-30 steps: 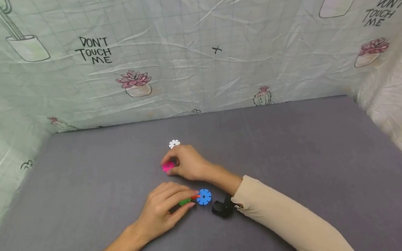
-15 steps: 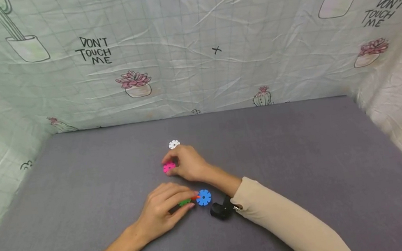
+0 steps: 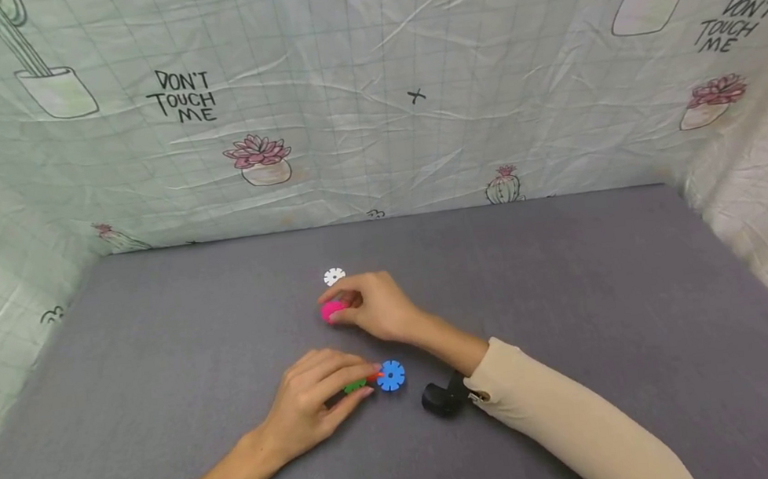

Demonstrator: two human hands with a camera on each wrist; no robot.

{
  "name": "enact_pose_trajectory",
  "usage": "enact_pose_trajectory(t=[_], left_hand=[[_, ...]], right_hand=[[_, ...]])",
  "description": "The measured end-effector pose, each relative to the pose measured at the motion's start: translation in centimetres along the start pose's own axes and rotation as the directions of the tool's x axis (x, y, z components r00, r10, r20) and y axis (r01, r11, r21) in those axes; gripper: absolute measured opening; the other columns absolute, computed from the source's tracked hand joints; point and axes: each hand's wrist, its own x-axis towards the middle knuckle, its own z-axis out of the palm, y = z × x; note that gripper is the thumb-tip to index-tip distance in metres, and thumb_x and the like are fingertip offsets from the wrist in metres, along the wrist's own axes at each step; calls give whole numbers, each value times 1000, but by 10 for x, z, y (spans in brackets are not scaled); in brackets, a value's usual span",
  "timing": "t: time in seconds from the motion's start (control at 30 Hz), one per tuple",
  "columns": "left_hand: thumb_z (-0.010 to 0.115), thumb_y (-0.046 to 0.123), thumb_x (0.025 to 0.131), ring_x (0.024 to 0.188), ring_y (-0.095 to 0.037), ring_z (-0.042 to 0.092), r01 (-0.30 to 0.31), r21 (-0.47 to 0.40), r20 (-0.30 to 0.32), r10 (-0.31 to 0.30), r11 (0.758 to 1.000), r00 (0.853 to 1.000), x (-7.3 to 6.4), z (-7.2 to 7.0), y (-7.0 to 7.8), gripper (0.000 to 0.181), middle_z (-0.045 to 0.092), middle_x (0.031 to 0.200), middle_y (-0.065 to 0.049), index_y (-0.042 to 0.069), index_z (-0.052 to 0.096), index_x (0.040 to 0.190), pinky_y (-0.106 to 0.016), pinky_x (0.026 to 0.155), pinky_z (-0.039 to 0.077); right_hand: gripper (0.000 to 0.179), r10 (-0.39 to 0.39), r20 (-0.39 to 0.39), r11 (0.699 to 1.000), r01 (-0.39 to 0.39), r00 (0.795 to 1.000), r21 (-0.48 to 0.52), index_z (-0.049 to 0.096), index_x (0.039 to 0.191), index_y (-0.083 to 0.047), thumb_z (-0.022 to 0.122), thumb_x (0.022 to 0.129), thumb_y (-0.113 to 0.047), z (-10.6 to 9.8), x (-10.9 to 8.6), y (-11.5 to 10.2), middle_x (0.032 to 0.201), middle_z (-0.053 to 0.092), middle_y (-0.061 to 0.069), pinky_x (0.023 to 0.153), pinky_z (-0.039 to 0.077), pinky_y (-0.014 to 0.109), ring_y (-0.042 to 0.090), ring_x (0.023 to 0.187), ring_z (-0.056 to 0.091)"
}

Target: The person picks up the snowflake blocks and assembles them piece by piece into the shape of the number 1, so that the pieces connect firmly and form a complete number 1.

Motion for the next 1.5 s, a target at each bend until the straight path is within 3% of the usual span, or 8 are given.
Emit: enact_pose_trajectory(t=[0.27, 0.47, 0.7, 0.93, 1.37, 1.5], left_hand=[[70, 11, 86, 87, -12, 61, 55, 79, -18, -53, 995, 998, -1, 1, -2, 24, 67, 100, 2, 13, 71, 111, -28, 71, 47], [70, 9, 86, 85, -13, 60, 98, 99, -16, -97, 990, 995, -2, 1, -2, 25, 66, 100, 2, 14, 71, 110, -27, 67, 46], [70, 6, 85, 84, -13, 59, 121, 89, -18, -120, 989, 993, -4, 1, -1, 26, 67, 97, 2, 13, 71, 110, -25, 69, 48], [71, 7, 85, 85, -13, 60, 131, 96, -37, -128, 987, 991, -4, 0, -1, 25, 67, 97, 2, 12, 71, 110, -25, 72, 50], [71, 4, 84, 86, -14, 61, 157, 52, -82, -152, 986, 985, -3, 0, -1, 28, 67, 97, 0, 8, 69, 112, -25, 74, 51], [70, 5, 86, 87, -15, 61, 150, 50, -83, -145, 988, 986, -2, 1, -1, 27, 67, 98, -1, 7, 69, 113, -26, 76, 51]], right_hand=[[29, 99, -12, 970, -94, 995, 224, 71, 111, -12, 74, 85, -23, -20, -21, 5, 73, 64, 6, 55, 52, 35, 28, 63, 63], [29, 129, -51, 947, -108, 990, 302, 67, 116, -9, 71, 88, -19, -31, -39, 4, 76, 64, 15, 56, 53, 40, 36, 65, 61], [30, 180, -95, 932, -139, 979, 335, 64, 119, -7, 68, 90, -15, -35, -64, 5, 79, 64, 16, 54, 51, 35, 36, 66, 60], [33, 220, -81, 917, -178, 972, 358, 61, 122, -4, 66, 92, -16, -35, -87, 6, 81, 64, 14, 56, 52, 33, 29, 65, 60], [33, 214, -56, 843, -156, 975, 515, 57, 124, 4, 62, 94, -9, -28, -101, 13, 84, 62, 19, 60, 53, 32, 28, 68, 59], [33, 194, -61, 840, -134, 979, 525, 58, 123, 4, 64, 93, -8, -26, -103, 17, 85, 64, 17, 61, 54, 33, 27, 68, 61]])
